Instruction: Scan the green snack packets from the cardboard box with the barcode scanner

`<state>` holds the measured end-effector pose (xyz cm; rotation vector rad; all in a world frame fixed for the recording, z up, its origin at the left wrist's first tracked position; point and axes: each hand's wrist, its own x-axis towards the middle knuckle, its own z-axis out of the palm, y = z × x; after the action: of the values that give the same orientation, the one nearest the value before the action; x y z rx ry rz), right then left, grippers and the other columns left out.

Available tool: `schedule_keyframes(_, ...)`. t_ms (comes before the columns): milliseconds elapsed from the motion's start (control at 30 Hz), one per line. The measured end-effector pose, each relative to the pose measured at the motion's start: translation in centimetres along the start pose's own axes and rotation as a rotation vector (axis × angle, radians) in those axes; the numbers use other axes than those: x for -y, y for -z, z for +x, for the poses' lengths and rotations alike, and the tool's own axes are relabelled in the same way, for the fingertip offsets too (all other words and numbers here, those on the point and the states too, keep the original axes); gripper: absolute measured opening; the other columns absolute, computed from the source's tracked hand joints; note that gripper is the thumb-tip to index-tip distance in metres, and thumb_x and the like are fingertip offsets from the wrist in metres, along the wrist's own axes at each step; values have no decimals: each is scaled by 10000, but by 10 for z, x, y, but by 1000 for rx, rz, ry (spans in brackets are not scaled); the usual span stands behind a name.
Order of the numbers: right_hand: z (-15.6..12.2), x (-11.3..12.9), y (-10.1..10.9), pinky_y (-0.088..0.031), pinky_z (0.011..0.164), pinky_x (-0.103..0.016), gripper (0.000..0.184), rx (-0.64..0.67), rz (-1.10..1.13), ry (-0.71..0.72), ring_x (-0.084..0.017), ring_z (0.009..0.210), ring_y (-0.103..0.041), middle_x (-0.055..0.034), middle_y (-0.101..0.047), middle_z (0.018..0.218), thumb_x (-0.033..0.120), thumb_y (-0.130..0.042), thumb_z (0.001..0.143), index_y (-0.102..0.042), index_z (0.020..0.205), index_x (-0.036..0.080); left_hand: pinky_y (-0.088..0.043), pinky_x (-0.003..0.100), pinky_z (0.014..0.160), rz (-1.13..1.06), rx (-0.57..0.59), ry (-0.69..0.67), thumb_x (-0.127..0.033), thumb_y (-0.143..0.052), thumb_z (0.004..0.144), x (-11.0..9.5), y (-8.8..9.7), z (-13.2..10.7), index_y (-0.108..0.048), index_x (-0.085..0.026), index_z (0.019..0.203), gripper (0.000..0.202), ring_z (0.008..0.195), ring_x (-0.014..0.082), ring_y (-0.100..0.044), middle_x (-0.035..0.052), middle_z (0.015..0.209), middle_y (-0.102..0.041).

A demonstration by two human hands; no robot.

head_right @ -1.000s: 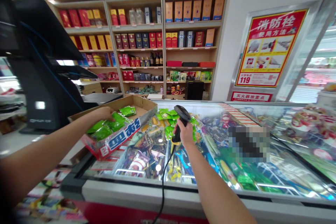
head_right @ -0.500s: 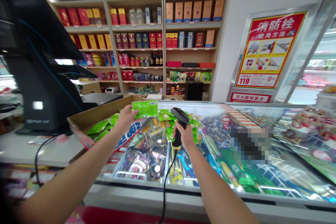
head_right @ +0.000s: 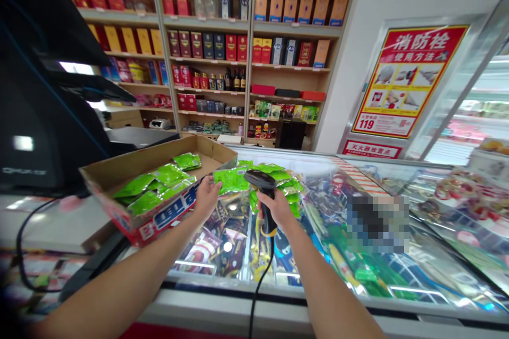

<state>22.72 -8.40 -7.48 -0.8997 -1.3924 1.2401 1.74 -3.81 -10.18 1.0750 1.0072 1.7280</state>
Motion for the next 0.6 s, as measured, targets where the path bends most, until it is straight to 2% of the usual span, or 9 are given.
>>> schedule_keyframes(267, 1, -3, 3, -433, 370, -259, 290, 35, -23, -18, -144, 346, -530, -11, -587, 474, 438, -670, 715, -595, 649, 165, -546, 284, 472, 37, 20, -54, -361, -671, 642, -1, -2, -3, -501, -187, 870, 334, 601, 177, -650, 6, 706, -655)
schedule_keyframes(400, 1, -2, 2, -434, 374, -255, 291, 24, -15, -15, -140, 347, -534, -14, -597, 480, 435, -670, 712, -597, 626, 167, -555, 294, 499, 78, 14, -56, -336, -659, 665, -3, -1, -4, -512, -191, 868, 290, 617, 187, -659, 10, 703, -660)
schedule_keyframes(600, -2, 3, -1, -427, 365, -249, 281, -9, 28, -23, -134, 339, -526, -1, -596, 482, 435, -681, 702, -598, 689, 166, -554, 274, 533, 136, -11, -91, -285, -655, 675, -6, 0, -4, -534, -187, 847, 232, 642, 188, -668, 3, 652, -642)
